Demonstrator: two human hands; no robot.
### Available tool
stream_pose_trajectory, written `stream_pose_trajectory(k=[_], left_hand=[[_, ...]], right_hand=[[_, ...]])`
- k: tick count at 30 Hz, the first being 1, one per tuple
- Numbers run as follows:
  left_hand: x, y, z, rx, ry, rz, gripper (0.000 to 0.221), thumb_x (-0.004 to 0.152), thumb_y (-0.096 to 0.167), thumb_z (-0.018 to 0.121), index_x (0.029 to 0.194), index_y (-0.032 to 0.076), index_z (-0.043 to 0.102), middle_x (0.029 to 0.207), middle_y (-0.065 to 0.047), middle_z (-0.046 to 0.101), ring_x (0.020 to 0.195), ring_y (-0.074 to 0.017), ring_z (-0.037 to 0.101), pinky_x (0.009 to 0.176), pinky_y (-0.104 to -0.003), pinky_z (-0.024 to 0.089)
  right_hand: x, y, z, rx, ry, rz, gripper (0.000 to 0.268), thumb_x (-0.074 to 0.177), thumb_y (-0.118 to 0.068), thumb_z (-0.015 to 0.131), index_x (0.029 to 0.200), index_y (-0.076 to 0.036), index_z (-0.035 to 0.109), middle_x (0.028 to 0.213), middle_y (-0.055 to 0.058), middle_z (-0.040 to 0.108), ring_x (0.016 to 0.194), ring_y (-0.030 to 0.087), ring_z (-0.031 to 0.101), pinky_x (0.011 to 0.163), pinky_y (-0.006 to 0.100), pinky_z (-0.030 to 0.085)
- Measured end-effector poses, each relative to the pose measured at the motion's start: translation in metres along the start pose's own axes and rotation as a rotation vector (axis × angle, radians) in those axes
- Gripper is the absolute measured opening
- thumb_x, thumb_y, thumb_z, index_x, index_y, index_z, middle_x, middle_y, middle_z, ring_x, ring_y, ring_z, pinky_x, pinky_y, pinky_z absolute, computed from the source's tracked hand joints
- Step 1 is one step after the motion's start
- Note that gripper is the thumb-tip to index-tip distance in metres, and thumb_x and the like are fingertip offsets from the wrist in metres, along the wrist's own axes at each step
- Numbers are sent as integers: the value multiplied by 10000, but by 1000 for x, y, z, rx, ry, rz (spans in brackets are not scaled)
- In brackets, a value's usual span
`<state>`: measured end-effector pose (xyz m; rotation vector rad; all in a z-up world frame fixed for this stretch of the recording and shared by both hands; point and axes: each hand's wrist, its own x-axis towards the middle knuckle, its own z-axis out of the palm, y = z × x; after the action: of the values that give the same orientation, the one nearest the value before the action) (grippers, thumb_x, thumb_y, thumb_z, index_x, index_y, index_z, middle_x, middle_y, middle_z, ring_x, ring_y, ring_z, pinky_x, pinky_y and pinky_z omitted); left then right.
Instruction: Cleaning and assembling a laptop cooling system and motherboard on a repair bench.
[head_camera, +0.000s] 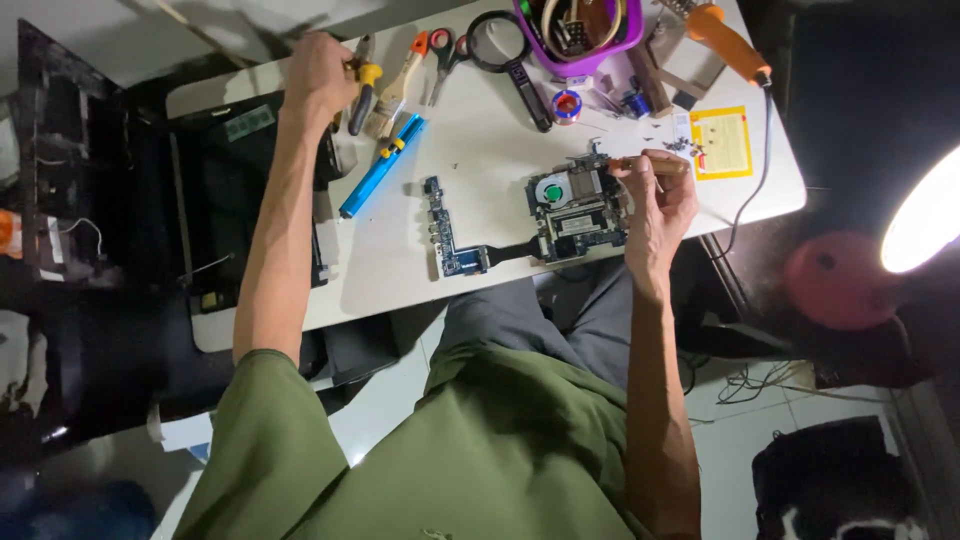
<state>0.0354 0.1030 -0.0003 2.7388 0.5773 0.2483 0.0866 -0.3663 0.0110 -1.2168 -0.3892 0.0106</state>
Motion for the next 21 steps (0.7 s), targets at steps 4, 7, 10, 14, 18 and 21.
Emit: stream_pose_trajectory(k=[4, 7, 10, 14, 18, 21], left_hand=[[3, -4, 12, 136, 49, 70, 75, 893, 30, 819, 939, 30, 760, 971, -143, 771, 839, -260, 756, 640, -360, 628], [4, -3, 14, 194, 63, 71, 149, 894, 84, 840, 1007, 7, 778, 1025, -164, 748, 873, -294, 747, 642, -384, 625], [2, 1, 14, 225, 42, 41, 170, 897, 108, 838, 1020, 21, 758, 1071, -155, 723, 891, -284, 733, 665, -381, 619], [8, -13, 28, 386, 64, 65, 125, 901, 151, 840, 996, 112, 769, 961, -86, 772, 813, -223, 742, 631, -353, 603], [9, -7, 22, 360, 3, 55, 110, 923, 159, 837, 992, 95, 779, 958, -107, 756, 855, -252, 718, 627, -380, 581], [11, -7, 22, 316, 1, 28, 188, 893, 115, 837, 1064, 55, 789, 1097, -143, 698, 938, -289, 685, 675, -405, 589]], right_hand=[[-1, 2, -1, -20, -2, -14, 225, 1062, -273, 651, 1158, -90, 561, 1005, 133, 729, 986, 220, 751, 1004, 405, 628], [-1, 2, 0, 3, -13, -24, 213, 1068, -270, 647, 1163, -100, 562, 1004, 127, 726, 992, 223, 746, 1015, 404, 619], [0, 1, 3, -9, 26, -10, 197, 1059, -252, 642, 1128, -86, 560, 956, 144, 730, 966, 235, 751, 980, 384, 613], [2, 0, 0, 19, 37, 29, 199, 1041, -232, 661, 1117, -69, 577, 956, 140, 730, 931, 210, 752, 926, 344, 634], [2, 0, -3, -93, 54, 26, 247, 1039, -327, 640, 1110, -100, 573, 912, 100, 739, 918, 194, 756, 934, 378, 616], [2, 4, -6, -78, 23, 9, 249, 1046, -367, 618, 1071, -127, 556, 912, 83, 737, 887, 171, 741, 937, 399, 606]])
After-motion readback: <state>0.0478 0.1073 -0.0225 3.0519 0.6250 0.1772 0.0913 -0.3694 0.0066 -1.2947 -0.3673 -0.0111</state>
